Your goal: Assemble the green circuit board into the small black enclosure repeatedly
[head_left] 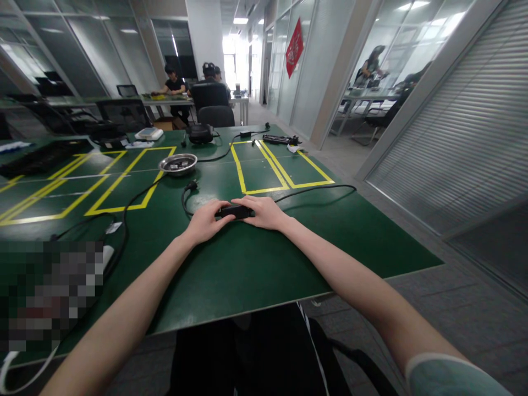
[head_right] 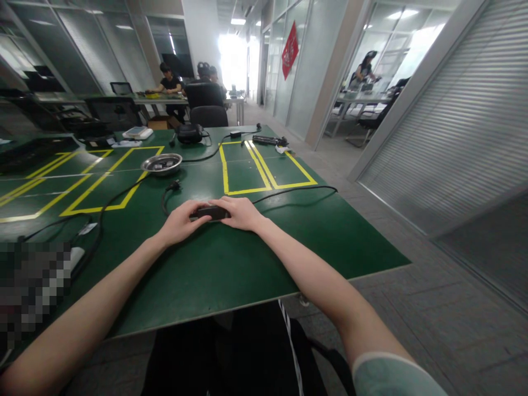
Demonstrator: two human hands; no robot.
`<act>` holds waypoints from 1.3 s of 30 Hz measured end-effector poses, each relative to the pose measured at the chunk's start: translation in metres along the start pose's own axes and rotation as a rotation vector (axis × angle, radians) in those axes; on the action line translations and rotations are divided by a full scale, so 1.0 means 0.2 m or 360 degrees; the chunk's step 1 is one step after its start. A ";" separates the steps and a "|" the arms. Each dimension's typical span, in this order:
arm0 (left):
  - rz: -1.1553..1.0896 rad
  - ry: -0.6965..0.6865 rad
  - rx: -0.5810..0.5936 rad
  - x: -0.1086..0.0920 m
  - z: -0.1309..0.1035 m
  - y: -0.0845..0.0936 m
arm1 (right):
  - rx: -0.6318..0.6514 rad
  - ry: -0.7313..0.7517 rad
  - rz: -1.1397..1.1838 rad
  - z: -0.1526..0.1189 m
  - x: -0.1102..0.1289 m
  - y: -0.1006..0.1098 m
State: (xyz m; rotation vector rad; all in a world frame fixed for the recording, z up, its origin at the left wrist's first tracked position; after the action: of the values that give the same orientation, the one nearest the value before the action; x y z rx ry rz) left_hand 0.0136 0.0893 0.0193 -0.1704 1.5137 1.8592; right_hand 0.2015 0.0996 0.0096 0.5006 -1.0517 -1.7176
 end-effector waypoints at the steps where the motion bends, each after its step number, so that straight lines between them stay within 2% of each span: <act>1: 0.0056 -0.0039 -0.0024 0.00 0.00 0.00 | 0.0013 -0.0032 0.0041 0.00 0.00 0.00; 6: 0.0249 -0.0169 -0.0108 -0.04 0.01 -0.01 | -0.0013 -0.0182 0.0156 0.01 0.00 0.01; 10: 0.0305 -0.0185 -0.0147 -0.04 0.01 -0.01 | -0.0058 -0.0164 0.0147 0.02 0.02 0.03; 15: 0.0355 -0.0170 -0.0030 -0.01 0.01 -0.03 | -0.0045 -0.0137 0.0094 0.01 0.02 0.04; 23: 0.0237 -0.0030 -0.0006 -0.02 0.01 -0.04 | -0.0042 -0.0172 0.0009 0.01 -0.01 0.04; 26: 0.0238 -0.0002 0.0042 -0.03 0.00 -0.06 | -0.0061 -0.0166 0.0065 0.01 0.00 0.04; 30: 0.0182 0.0001 0.0115 -0.04 0.00 -0.05 | 0.0028 -0.0122 0.0211 0.00 0.00 0.02; 35: 0.0089 -0.0043 0.0202 -0.04 -0.01 -0.05 | 0.0112 -0.0194 0.0362 -0.01 -0.02 0.00; 39: 0.0012 0.0016 0.0211 -0.03 0.00 -0.05 | 0.0074 -0.0171 0.0341 -0.01 0.01 0.02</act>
State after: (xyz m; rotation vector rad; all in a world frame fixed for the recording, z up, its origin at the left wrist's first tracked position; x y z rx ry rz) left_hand 0.0245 0.0864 0.0143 -0.1123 1.6408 1.7593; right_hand 0.2039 0.0974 0.0119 0.3147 -1.1805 -1.5468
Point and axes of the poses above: each hand's wrist, its own z-axis towards the middle knuckle, its own y-axis out of the back of the hand, x = y × z, the point moved 5 cm from there along z, towards the middle knuckle, and after that the axes turned 11 degrees about y, right-handed, at the moved point
